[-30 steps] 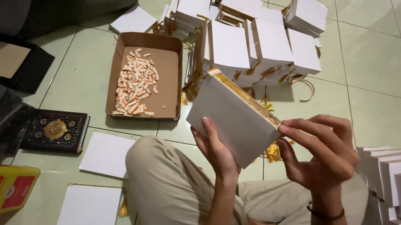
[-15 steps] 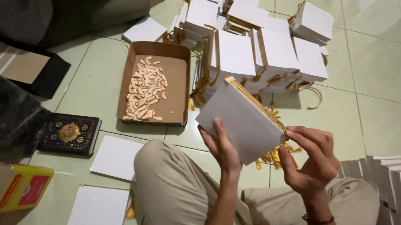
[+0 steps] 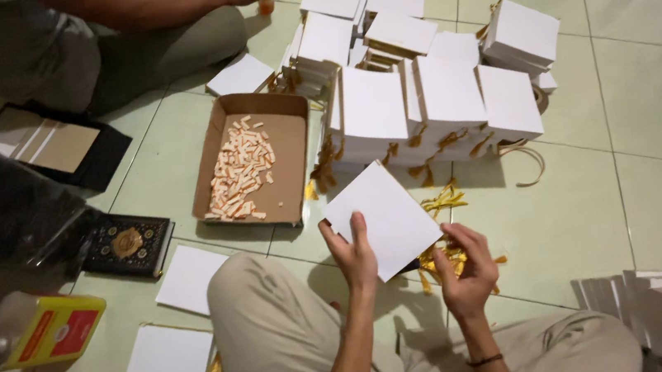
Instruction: The person assembles small book-like items by applying glue to the spine and attaching a cover. They handle the items one at a time, using a brush to spread glue and then pressing the cover onto the spine.
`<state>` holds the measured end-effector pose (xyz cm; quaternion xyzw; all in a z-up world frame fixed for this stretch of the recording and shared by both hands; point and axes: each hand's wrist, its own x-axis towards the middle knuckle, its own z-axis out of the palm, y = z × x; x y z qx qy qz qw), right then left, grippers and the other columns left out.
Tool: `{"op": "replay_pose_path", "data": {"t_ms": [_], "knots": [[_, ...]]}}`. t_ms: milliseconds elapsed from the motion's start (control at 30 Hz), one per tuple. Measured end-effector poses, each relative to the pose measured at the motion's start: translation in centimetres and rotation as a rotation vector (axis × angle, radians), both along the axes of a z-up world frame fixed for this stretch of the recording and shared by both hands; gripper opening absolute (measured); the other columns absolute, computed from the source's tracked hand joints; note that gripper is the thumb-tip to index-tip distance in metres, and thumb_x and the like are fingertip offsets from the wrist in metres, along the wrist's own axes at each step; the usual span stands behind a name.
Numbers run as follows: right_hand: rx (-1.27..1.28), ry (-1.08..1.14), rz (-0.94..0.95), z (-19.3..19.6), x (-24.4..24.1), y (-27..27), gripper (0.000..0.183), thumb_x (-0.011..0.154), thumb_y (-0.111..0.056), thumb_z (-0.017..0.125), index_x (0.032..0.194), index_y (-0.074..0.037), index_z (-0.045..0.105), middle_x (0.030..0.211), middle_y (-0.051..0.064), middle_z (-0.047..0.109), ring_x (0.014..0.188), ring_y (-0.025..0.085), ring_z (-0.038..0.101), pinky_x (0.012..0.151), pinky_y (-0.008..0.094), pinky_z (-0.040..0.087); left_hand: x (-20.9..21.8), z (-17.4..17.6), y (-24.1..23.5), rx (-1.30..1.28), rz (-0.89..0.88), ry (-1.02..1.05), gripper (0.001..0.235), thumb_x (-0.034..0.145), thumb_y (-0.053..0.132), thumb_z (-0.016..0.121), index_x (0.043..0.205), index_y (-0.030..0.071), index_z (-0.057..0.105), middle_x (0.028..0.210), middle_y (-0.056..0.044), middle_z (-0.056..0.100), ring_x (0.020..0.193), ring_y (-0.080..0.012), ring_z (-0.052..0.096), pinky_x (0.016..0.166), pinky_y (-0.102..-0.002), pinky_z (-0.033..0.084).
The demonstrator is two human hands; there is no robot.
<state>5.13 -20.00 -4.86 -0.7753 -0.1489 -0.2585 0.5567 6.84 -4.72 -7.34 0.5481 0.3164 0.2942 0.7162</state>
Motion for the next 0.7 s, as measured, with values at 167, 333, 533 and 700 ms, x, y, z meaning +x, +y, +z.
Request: {"op": "replay_pose_path", "data": {"t_ms": [167,333,533,700], "knots": [[0.129,0.042,-0.022,-1.5,0.4,-0.6,0.03,0.091,-0.003,0.069,0.121,0.003,0.069,0.119,0.019,0.067,0.112,0.026,0.065,0.086,0.03,0.059,0.1,-0.3,-1.0,-0.112,-0.055,-0.104,0.047,0.09,0.028,0.071,0.124,0.006,0.048,0.122,-0.018,0.069,0.106,-0.0266,0.07,0.091,-0.037,0.057],[0.237,0.073,-0.057,-3.2,0.9,-0.9,0.023,0.091,-0.005,0.07,0.113,0.002,0.072,0.111,0.016,0.071,0.102,0.022,0.067,0.082,0.028,0.056,-0.4,2.5,-1.4,-0.144,-0.042,-0.059,0.043,0.085,0.025,0.075,0.118,0.008,0.052,0.113,-0.015,0.073,0.097,-0.0247,0.071,0.083,-0.036,0.059],[0.338,0.175,-0.112,-3.4,1.2,-0.5,0.026,0.085,0.001,0.076,0.111,0.006,0.074,0.108,0.02,0.074,0.106,0.026,0.069,0.079,0.029,0.06,-0.6,4.0,-0.5,-0.174,-0.14,-0.04,0.046,0.083,0.021,0.076,0.122,0.007,0.055,0.119,-0.013,0.071,0.107,-0.0249,0.07,0.093,-0.038,0.058],[0.317,0.263,-0.156,-3.4,1.1,-0.4,0.032,0.084,-0.003,0.078,0.115,0.001,0.073,0.116,0.019,0.073,0.109,0.025,0.069,0.085,0.031,0.062,-0.7,2.7,-0.8,-0.141,-0.178,-0.115,0.053,0.081,0.027,0.079,0.123,0.008,0.053,0.114,-0.013,0.069,0.103,-0.0253,0.069,0.088,-0.038,0.057]]}}
